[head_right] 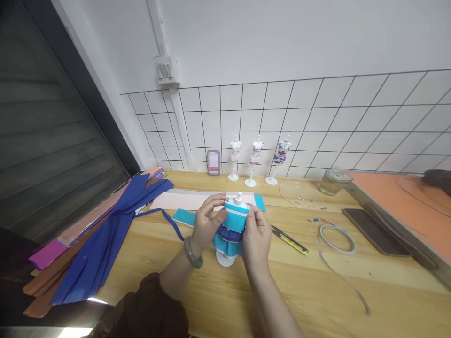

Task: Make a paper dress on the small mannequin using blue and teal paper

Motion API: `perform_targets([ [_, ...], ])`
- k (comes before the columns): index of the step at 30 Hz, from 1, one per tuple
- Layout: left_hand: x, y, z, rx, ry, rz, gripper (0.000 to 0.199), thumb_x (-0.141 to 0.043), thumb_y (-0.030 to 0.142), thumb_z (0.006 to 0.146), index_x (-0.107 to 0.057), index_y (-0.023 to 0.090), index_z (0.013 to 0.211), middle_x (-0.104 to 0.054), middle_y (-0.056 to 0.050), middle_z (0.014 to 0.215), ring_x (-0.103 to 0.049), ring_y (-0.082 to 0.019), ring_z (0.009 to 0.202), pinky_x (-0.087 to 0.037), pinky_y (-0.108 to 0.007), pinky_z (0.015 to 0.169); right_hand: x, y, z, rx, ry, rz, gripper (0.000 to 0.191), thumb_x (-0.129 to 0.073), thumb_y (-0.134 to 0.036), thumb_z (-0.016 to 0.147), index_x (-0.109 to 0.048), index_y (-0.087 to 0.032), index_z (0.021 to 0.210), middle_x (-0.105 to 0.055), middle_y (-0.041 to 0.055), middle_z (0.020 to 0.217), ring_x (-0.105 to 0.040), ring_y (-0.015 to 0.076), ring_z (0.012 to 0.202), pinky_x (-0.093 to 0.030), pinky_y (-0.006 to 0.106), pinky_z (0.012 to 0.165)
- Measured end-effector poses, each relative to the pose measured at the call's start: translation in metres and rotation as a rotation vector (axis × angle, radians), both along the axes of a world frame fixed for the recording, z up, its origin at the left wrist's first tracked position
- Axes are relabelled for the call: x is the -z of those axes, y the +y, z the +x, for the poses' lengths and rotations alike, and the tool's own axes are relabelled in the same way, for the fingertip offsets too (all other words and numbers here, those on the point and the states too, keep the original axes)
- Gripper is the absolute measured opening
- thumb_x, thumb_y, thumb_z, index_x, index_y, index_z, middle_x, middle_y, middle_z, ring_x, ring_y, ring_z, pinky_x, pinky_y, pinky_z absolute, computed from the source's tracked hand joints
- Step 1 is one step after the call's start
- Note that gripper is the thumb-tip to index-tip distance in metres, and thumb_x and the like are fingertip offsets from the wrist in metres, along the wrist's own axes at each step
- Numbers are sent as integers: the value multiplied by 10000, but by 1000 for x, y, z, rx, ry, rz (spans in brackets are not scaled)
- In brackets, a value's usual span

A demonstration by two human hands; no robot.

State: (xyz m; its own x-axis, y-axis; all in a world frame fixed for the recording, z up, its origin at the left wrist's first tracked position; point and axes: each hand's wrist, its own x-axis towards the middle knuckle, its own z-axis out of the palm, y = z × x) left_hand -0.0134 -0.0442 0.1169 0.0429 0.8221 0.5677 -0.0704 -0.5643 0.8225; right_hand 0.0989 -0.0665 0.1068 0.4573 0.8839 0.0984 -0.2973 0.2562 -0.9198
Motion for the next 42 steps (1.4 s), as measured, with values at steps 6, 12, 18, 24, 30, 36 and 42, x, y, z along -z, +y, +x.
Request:
perform_targets([
  [6,-12,5,-2,-30,94,-87,197,-677,347,733,-667,173,826,-631,-79,952,-575,-207,960,-411,-324,893,0,10,6,-75,3,-6,230,-642,-423,734,-644,-205,804,-678,5,758,-562,150,638,-434,257,587],
  [12,-15,24,-4,34,83,-236,281,-679,422,707,-685,162,813,-651,-73,874,-566,-211,878,-429,-317,790,2,35,15,-160,-10,-1,266,-681,-443,673,-646,-189,741,-635,-17,628,-497,123,527,-381,241,501],
  [18,-15,48,0,102,75,-312,381,-656,491,695,-662,118,769,-628,-62,788,-539,-161,754,-426,-272,673,5,62,19,-192,29,-8,275,-697,-436,648,-657,-177,729,-643,-16,599,-506,119,513,-386,239,497],
  [24,-15,57,6,122,75,-349,408,-679,507,655,-634,106,716,-574,-20,677,-486,-115,638,-386,-245,599,9,73,23,-204,48,-16,317,-713,-465,617,-667,-170,724,-661,3,597,-532,137,505,-405,255,481],
  [30,-13,60,7,122,63,-347,410,-680,514,651,-621,110,694,-563,-12,666,-477,-107,623,-376,-244,600,13,77,24,-220,54,-13,314,-711,-480,616,-647,-180,679,-663,2,603,-535,140,500,-404,259,471],
  [36,-13,61,7,128,65,-343,421,-681,526,642,-610,113,685,-555,-8,659,-475,-106,620,-373,-244,598,14,78,23,-210,69,-17,281,-711,-444,637,-662,-177,710,-647,-11,587,-519,129,496,-399,250,471],
  [42,-11,62,7,136,65,-349,430,-662,534,661,-611,111,716,-547,-3,666,-478,-106,632,-373,-244,599,14,76,24,-208,68,-15,264,-705,-427,657,-660,-171,704,-628,-17,568,-504,118,497,-401,240,480],
])
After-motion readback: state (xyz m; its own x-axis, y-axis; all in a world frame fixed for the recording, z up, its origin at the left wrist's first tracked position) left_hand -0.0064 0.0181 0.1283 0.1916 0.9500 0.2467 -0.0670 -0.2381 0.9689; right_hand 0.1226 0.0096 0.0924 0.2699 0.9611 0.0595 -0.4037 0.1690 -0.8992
